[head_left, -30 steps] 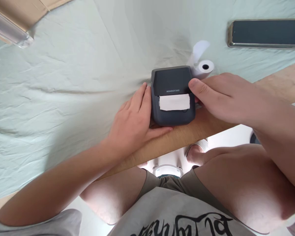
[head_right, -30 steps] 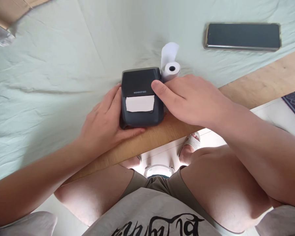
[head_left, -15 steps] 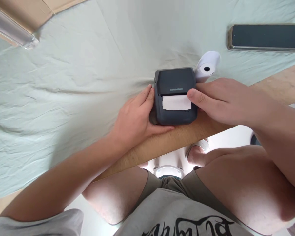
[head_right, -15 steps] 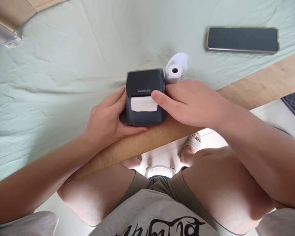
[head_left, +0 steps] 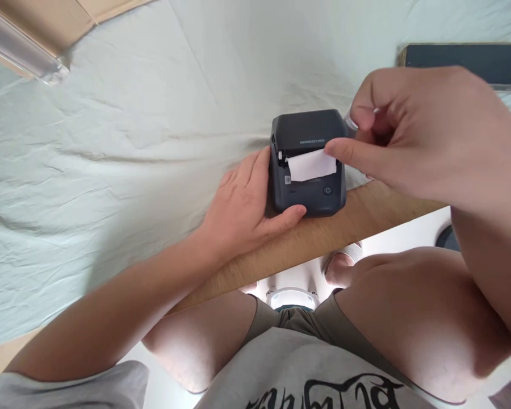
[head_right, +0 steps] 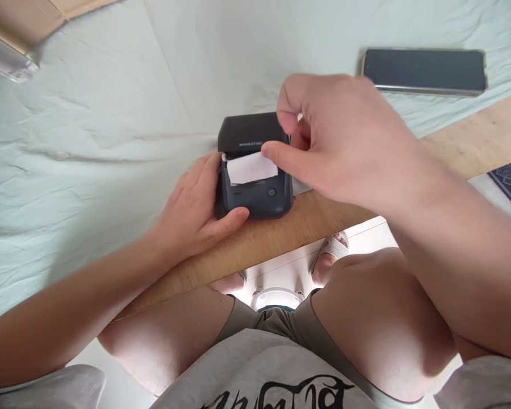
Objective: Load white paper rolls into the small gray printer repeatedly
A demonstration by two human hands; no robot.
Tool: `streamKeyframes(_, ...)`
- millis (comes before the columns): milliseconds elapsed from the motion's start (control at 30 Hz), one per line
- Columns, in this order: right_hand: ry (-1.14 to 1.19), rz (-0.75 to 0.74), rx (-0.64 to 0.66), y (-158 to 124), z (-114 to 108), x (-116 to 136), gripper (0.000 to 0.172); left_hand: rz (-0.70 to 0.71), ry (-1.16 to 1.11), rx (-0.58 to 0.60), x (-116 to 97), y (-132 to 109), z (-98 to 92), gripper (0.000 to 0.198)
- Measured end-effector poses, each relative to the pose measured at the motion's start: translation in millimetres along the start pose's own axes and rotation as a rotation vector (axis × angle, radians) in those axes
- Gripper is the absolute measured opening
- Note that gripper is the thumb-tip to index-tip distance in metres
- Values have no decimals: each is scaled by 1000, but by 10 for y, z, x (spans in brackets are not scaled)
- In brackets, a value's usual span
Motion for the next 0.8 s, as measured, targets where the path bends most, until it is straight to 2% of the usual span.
streamKeyframes(67,10,98,45,35,-6,-9,27,6,8,8,12,-11,0,112)
streamKeyframes(167,-25,264,200,68,33,-20,25,17,13,13,15,-20,-7,114)
streamKeyframes(233,-55,278,207,80,38,-8,28,27,13,18,8,-21,-5,118)
streamKeyframes(300,-35,194,132,80,26,13,25,30,20,20,1,-22,3,122)
streamKeyframes(433,85,-82,-197,31,-57,21,17,30,37,20,6,-25,18,127)
streamKeyframes(500,6,-125,-294,20,-70,26,21,32,37,17,15,-28,17,128)
streamKeyframes(567,-163,-78,-239,57,-26,62,19,34,30,15,22,-29,12,125)
streamKeyframes(667,-409,26,-4,160,82,138,10,31,33,17,25,-24,9,119)
streamKeyframes(733,-536,-22,125,236,136,192,9,29,43,19,21,-18,11,118)
streamKeyframes(800,-616,-129,196,301,169,230,13,28,48,23,15,-13,12,119)
Point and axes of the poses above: each hand's wrist, its own y-axis towards the middle knuckle, its own z-axis out of the palm, x = y × z, the point moved 4 cm from there along y, towards the middle knuckle, and after that the axes turned 3 degrees about -x, right-handed, at the moved point
